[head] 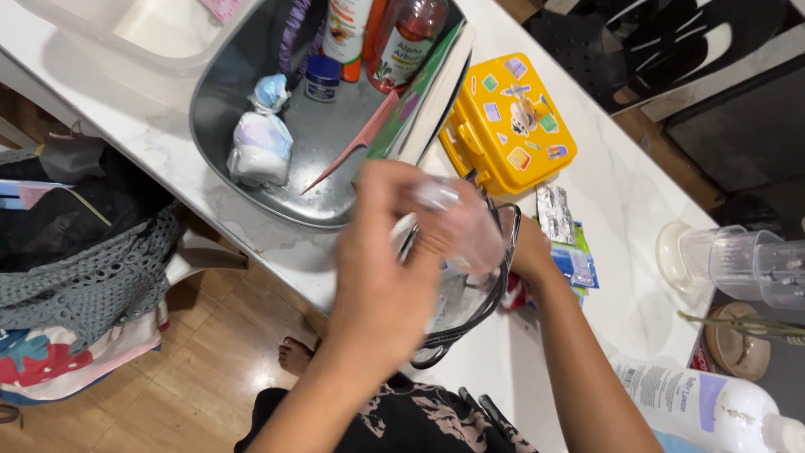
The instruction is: The person packs a clear cosmetic bag with daily essentials. They place a book, hair scrunchies, and a small pouch into a tray, then wipe and pack several bottles, tubes, and a compact into the bag using a cloth.
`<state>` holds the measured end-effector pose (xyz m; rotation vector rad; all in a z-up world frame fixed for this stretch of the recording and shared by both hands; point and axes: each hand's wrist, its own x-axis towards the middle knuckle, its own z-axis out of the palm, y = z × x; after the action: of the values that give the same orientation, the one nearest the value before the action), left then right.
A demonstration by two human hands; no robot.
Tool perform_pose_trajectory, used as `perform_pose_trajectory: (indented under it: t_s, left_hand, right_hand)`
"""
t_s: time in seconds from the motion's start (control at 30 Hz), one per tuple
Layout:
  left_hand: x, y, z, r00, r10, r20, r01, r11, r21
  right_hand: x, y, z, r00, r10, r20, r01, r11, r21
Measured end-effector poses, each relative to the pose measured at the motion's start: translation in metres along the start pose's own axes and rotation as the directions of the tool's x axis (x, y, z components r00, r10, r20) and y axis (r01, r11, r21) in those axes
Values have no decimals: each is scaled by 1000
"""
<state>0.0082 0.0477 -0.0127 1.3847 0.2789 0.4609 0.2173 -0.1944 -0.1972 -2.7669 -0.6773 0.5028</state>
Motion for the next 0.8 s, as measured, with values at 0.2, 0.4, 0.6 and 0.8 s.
perform_pose_trajectory:
  t_s: [0.2, 0.4, 0.6, 0.8]
  left_hand:
    - [5, -21, -34, 939, -280, -199, 145, 849, -509]
    - [-4, -29, -40, 917, -394, -64, 232, 657, -717]
    - [8, -3, 0, 903, -386, 191, 357, 426, -831]
    - [2, 17, 5, 993, -65, 103, 111, 825, -554]
  right_hand:
    - [-58, -55, -79, 927, 362, -104, -293, 867, 403]
    - [-151, -133, -204, 890, 108, -442, 313, 562, 766]
    - [-149, -221, -180, 910, -242, -336, 379, 155, 913]
    - [-138, -243, -127, 932, -348, -99, 184, 221, 958]
